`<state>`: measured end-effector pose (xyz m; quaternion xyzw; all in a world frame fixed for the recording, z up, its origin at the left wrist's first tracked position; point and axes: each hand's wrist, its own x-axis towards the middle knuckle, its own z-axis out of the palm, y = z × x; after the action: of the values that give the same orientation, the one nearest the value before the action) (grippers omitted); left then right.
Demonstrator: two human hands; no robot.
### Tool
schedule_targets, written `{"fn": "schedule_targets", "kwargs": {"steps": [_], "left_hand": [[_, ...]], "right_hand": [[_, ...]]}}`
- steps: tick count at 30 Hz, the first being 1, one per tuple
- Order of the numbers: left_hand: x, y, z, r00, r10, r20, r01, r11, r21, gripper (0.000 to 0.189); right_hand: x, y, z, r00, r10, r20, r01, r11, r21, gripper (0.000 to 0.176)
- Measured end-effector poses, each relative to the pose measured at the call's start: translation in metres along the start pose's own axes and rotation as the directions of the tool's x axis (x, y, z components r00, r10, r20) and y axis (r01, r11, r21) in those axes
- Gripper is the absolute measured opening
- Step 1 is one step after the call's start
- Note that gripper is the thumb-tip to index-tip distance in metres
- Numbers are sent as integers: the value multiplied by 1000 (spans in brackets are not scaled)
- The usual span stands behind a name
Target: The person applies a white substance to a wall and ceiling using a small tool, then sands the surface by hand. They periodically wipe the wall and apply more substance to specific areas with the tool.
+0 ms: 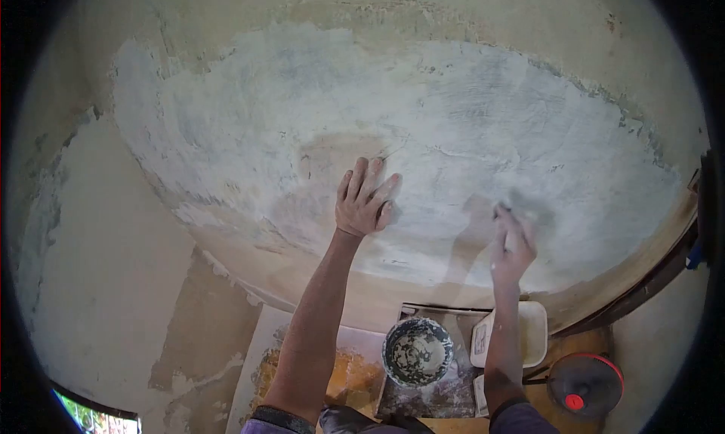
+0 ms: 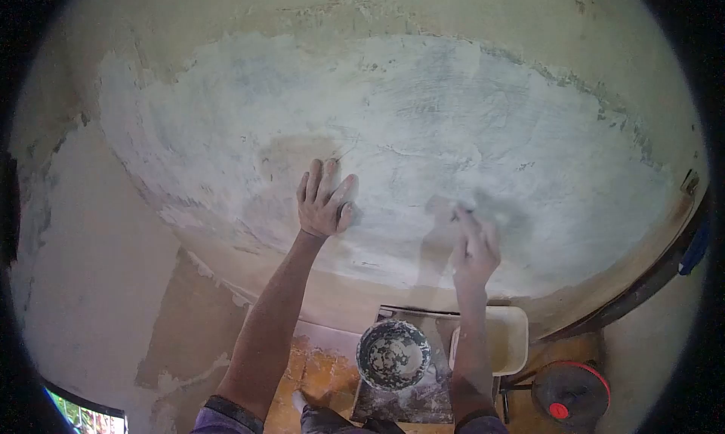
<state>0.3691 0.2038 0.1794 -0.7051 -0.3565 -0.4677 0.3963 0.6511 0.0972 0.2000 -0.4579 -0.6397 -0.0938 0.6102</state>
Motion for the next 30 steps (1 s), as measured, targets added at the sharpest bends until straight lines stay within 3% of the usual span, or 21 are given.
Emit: {"fn": "schedule_targets", "kwargs": {"steps": [2,5,7,9,12,15,18,21,24,27,30], "left_hand": [[1,-1,0,1000,2,-3,-2,1000,2,46],[0,-1,1,1000,2,-8,-2,1000,4,46],[-1,0,2,1000,10,-18,-10,1000,4,46],[1,-1,2,1000,11,-21,-11,1000,2,46],[3,0,-2,1000,-1,-14,1,1000,-2,46],[2,2,0,1000,-17,-25,17,1000,16,46],[0,-1,3,1000,-1,6,1,1000,13,48],[0,-1,4,1000,2,1,-2,1000,12,48],[2,-3,5,1000,12,-14,-12,1000,14,48],[-3,0,4,1000,7,-8,-6,1000,16,49],[0,-3,6,1000,7,-15,-7,1000,27,49]], "right_hand": [[19,6,1,986,-100,-136,100,995,-4,42],[-30,51,33,995,-92,42,96,988,-122,55],[-52,37,35,938,-154,310,170,985,-24,51],[-73,36,43,823,-102,559,61,994,91,51],[-74,21,37,896,-101,433,54,991,119,50],[-37,-10,21,995,-77,69,75,997,24,34],[-6,-16,21,993,-12,-118,19,998,63,45],[-38,26,51,994,96,61,-99,994,54,41],[-69,23,62,959,-63,276,59,998,23,37],[-78,14,58,921,-10,389,-51,988,146,34],[-48,-9,36,990,-98,102,84,988,127,33]]}}
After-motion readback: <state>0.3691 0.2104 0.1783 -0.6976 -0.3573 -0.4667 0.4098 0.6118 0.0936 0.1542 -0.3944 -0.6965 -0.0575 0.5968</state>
